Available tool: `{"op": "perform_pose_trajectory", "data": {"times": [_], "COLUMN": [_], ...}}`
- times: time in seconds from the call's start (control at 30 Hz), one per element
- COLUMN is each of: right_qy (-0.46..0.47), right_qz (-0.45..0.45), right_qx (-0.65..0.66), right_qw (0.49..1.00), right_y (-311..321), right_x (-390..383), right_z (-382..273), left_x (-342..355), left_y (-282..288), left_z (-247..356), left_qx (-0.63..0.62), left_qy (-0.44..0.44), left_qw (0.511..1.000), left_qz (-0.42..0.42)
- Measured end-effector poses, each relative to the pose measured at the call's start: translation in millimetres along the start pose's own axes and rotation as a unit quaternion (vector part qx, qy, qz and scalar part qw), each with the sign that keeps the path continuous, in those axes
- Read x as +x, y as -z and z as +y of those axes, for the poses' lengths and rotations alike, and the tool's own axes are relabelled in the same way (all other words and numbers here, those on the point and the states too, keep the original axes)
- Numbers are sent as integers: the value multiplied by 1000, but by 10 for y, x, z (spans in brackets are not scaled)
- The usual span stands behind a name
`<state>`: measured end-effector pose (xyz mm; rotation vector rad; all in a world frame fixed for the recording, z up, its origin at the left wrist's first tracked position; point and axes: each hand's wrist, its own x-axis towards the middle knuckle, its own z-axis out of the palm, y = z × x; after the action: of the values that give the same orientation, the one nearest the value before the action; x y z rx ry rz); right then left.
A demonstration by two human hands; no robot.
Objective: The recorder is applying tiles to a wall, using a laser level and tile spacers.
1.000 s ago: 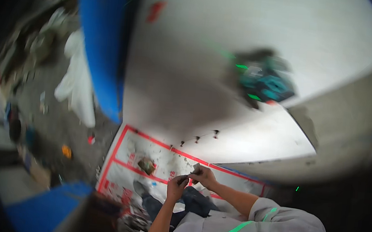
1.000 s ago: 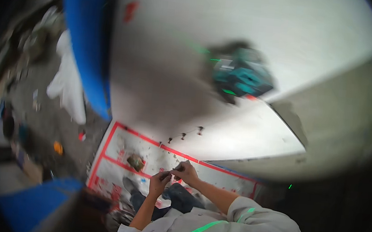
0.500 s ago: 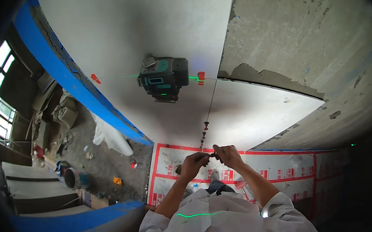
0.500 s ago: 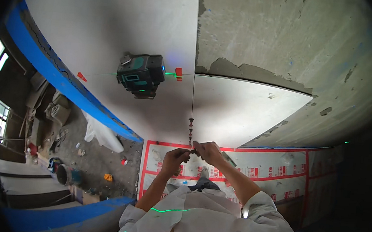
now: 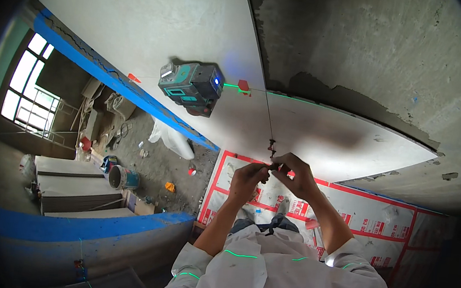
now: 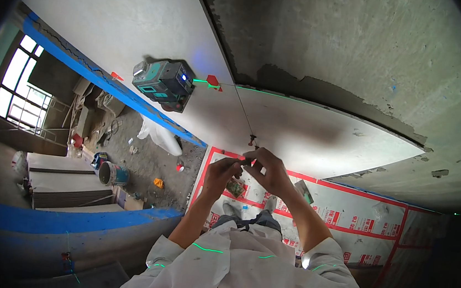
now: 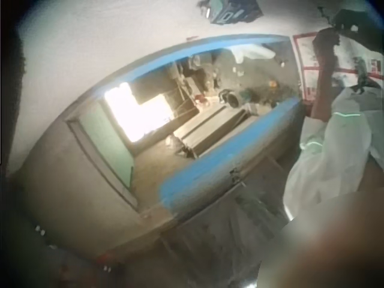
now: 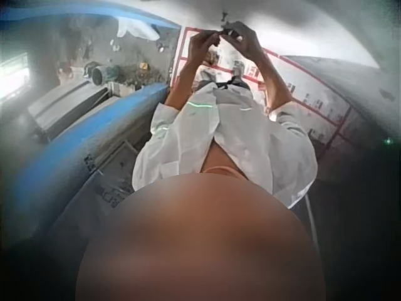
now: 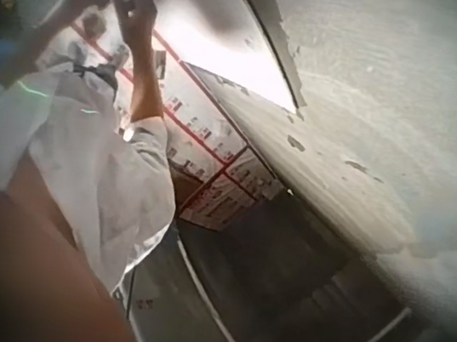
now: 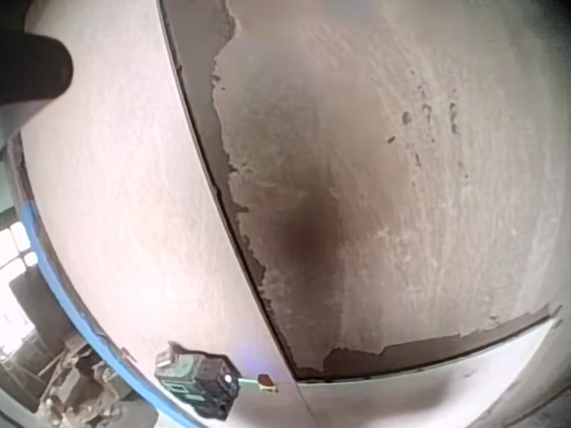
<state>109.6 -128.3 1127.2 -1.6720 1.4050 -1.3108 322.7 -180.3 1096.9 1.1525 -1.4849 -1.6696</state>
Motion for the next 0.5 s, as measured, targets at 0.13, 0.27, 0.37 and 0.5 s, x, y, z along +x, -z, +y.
{"op": "perform_pose_trajectory", "data": {"times": [0.13, 0.27, 0.37, 0.5], "right_qy": [-228, 13, -112, -66], "right_qz": [-77, 32, -2, 91], "right_qx": [36, 28, -45, -152], "right_qw": [970, 999, 993, 982], "right_y": [72, -37, -22, 25], "right_x": [57, 114, 104, 276], "right_z": [306, 112, 230, 100], "left_x": [29, 125, 167, 225], "left_y": [-59, -38, -65, -73], "left_z": [7, -11, -45, -417], "left_qx": [17, -8, -10, -79], "left_qy": [-10, -33, -30, 3], "left_qw": [1000, 999, 999, 997], "left_qz": [-5, 3, -15, 3]}}
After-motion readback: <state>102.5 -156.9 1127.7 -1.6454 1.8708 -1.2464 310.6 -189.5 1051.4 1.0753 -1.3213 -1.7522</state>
